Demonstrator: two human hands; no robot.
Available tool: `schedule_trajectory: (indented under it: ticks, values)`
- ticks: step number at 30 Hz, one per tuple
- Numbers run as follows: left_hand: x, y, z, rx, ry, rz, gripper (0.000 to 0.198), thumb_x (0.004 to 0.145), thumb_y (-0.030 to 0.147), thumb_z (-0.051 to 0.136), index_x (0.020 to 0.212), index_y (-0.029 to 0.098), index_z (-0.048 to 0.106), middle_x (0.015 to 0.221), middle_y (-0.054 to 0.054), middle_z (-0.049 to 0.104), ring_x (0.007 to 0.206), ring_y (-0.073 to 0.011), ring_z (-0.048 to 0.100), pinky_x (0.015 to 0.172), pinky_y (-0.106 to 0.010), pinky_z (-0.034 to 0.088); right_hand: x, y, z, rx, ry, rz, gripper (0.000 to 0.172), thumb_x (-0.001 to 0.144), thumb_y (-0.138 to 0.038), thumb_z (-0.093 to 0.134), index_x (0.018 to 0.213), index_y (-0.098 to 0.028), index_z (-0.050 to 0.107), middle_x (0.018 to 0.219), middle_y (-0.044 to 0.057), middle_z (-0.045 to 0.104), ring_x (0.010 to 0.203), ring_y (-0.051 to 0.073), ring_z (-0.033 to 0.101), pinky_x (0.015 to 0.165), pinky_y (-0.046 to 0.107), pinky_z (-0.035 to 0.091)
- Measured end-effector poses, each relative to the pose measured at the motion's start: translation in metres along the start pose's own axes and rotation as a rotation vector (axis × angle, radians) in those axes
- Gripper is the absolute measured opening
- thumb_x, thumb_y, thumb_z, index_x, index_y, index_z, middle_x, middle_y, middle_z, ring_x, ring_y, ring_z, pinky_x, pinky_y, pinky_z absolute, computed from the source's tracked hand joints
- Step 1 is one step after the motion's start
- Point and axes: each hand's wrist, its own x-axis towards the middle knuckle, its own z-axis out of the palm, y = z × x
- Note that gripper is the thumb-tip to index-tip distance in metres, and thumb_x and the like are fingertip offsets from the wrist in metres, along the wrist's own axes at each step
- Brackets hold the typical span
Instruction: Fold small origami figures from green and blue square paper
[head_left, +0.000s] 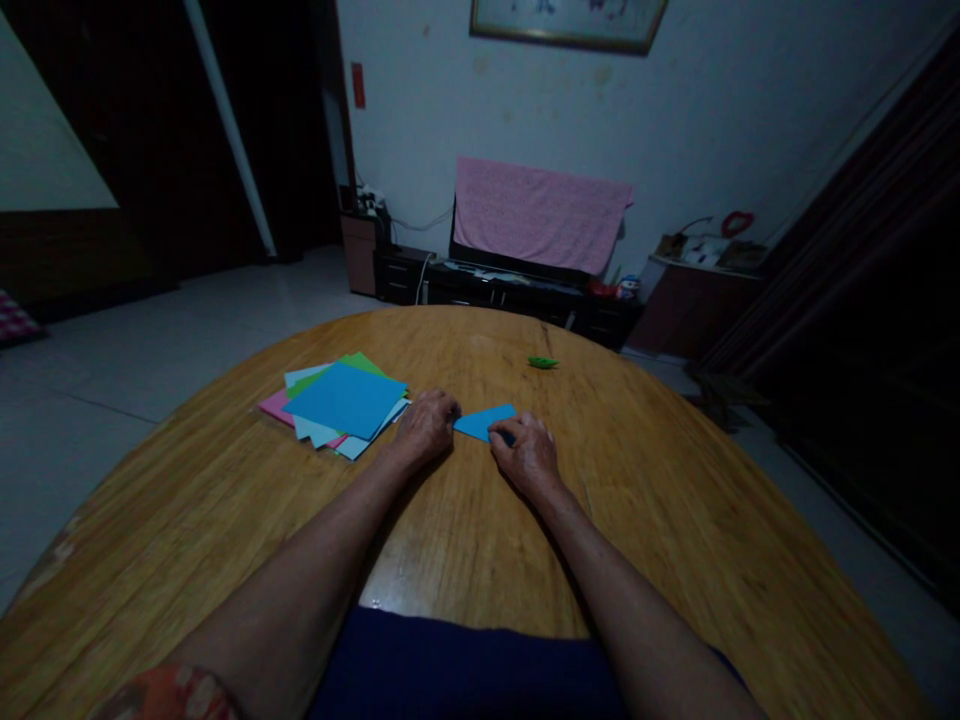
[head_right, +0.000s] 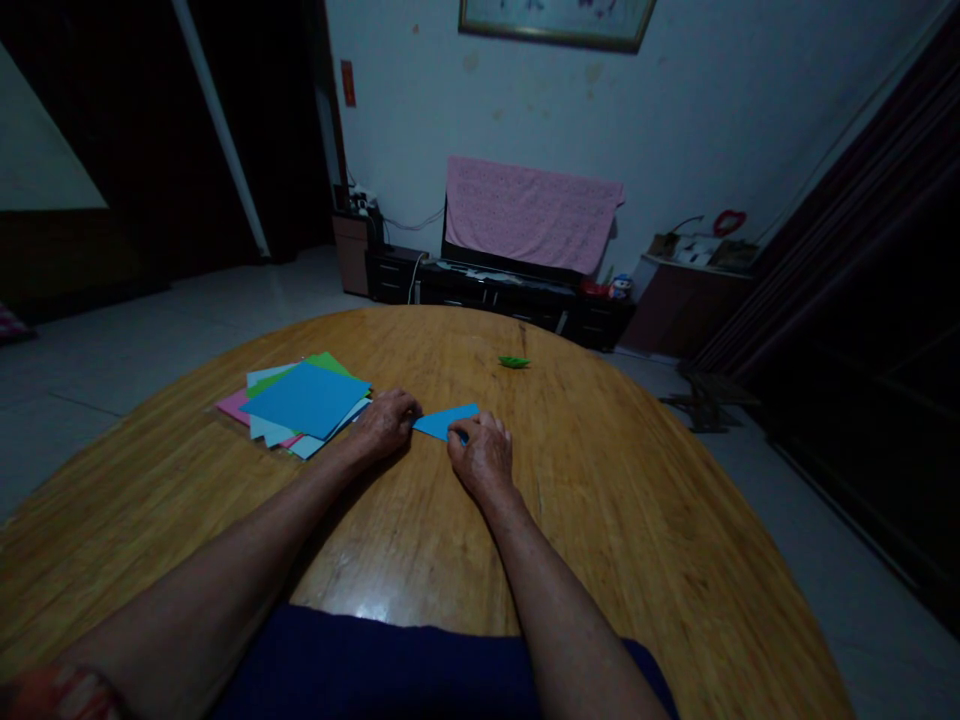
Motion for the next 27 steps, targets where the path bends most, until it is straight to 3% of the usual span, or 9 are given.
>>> schedule_trajectory:
  ticks: [3, 8, 12, 16, 27]
  values:
    - [-0.004, 0.013, -0.003, 0.016, 0.054, 0.029, 0.029, 0.09, 0.027, 0.043, 0.103, 0.016, 0.066, 0.103, -0.011, 0.062, 0.101, -0.0224, 0.056, 0.086, -0.033, 0.043, -0.001, -0.001, 0.0, -0.005, 0.008, -0.004, 0.017, 0.082, -0.029, 0.059, 0.088, -0.026, 0.074, 0.093, 0.006, 0.063, 0.088, 0.021, 0.054, 0.075, 0.03, 0.038]
    - [-0.007, 0.017, -0.003, -0.003, -0.075, 0.207, 0.029, 0.087, 0.035, 0.05, 0.103, 0.021, 0.069, 0.107, -0.009, 0.061, 0.102, -0.0231, 0.056, 0.088, -0.034, 0.044, 0.005, 0.007, -0.002, 0.044, 0.006, -0.075, 0.022, 0.085, -0.026, 0.052, 0.092, -0.023, 0.074, 0.095, 0.008, 0.065, 0.088, 0.02, 0.056, 0.08, 0.031, 0.041]
    - [-0.005, 0.011, 0.001, 0.015, -0.081, 0.252, 0.028, 0.087, 0.032, 0.049, 0.104, 0.023, 0.069, 0.108, -0.008, 0.061, 0.104, -0.0232, 0.055, 0.091, -0.036, 0.043, 0.013, 0.022, -0.006, 0.103, 0.009, -0.139, 0.03, 0.086, -0.018, 0.046, 0.107, -0.021, 0.068, 0.12, 0.008, 0.063, 0.11, 0.022, 0.054, 0.095, 0.035, 0.039]
    - [-0.004, 0.008, 0.004, 0.002, -0.041, 0.273, 0.028, 0.088, 0.03, 0.048, 0.102, 0.023, 0.07, 0.108, -0.008, 0.061, 0.103, -0.023, 0.055, 0.092, -0.037, 0.043, 0.012, 0.027, -0.011, 0.023, -0.107, -0.204, 0.033, 0.086, -0.017, 0.044, 0.112, -0.019, 0.065, 0.13, 0.009, 0.058, 0.12, 0.024, 0.049, 0.098, 0.04, 0.036]
    - [0.0, 0.004, 0.009, -0.029, 0.007, 0.262, 0.027, 0.086, 0.022, 0.049, 0.097, 0.023, 0.073, 0.108, -0.007, 0.062, 0.102, -0.0219, 0.055, 0.091, -0.036, 0.044, 0.011, 0.016, -0.02, -0.11, -0.175, -0.195, 0.033, 0.084, -0.016, 0.044, 0.109, -0.02, 0.064, 0.112, 0.01, 0.061, 0.106, 0.024, 0.052, 0.09, 0.036, 0.036]
